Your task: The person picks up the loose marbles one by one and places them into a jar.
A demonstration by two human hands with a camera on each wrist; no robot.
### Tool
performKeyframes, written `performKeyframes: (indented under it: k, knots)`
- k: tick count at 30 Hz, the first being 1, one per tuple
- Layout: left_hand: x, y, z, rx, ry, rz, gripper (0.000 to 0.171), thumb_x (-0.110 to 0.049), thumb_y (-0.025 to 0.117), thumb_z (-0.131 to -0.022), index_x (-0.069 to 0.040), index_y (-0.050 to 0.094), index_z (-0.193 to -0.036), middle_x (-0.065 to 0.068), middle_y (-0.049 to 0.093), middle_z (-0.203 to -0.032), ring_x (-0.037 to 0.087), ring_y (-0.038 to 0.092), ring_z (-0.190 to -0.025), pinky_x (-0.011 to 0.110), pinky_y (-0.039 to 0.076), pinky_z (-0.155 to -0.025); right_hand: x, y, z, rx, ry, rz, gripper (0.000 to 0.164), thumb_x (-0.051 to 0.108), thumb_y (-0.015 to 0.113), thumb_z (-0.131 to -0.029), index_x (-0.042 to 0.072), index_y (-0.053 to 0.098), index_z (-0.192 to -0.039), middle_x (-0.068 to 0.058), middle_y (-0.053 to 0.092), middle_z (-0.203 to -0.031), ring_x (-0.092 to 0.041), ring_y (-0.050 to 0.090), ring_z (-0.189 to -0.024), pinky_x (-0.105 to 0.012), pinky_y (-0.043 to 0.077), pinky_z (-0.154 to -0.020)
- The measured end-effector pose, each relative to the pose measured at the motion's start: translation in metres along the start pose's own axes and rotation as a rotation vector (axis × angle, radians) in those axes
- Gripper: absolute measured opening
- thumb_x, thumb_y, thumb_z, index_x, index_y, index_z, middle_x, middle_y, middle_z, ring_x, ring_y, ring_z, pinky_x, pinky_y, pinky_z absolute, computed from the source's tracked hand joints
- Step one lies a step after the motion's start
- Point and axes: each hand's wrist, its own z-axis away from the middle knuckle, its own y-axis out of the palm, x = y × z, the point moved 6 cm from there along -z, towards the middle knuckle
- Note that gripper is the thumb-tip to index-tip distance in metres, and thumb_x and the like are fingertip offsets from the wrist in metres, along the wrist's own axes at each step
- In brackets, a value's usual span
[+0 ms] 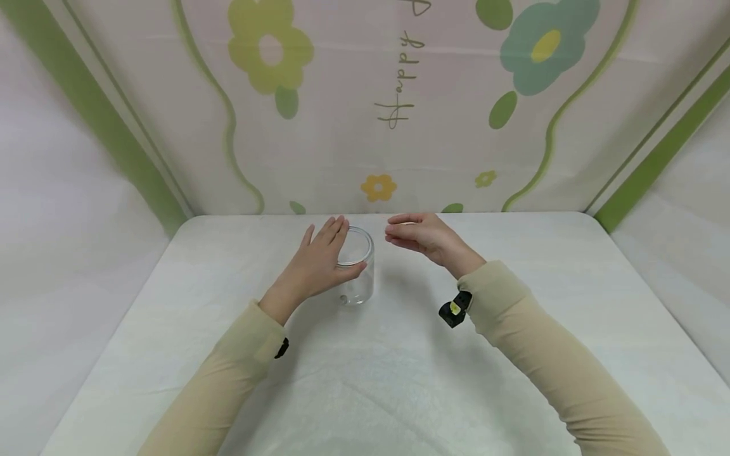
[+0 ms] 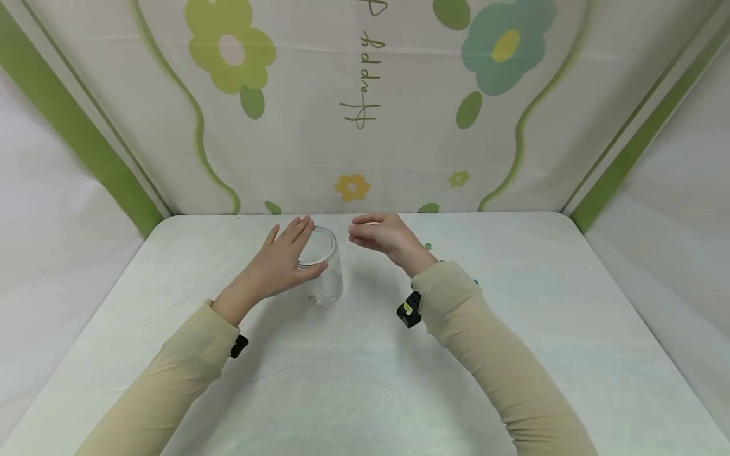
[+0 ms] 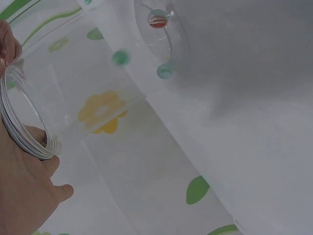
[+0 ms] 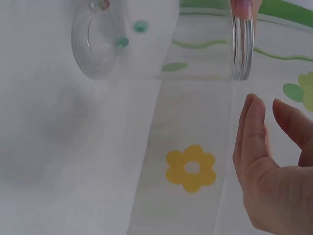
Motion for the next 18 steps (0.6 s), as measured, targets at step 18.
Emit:
performKeyframes:
  k: [18]
  knots:
    - [-0.004,0.000,0.000,-0.011,0.011,0.005,0.087,-0.059,0.044,-0.092,-0.004,0.015,-0.153,0.011,0.014,-0.161,0.024,0.010,-0.151,0.053,0.005,-0.122,-0.015,-0.089,-0.005,-0.149,0.020,-0.001,0.053,0.006,0.050,-0.097,-0.005,0.032,-0.145,0.002,0.054,-0.105,0.002,0.063,-0.081,-0.014,0.052,-0.088]
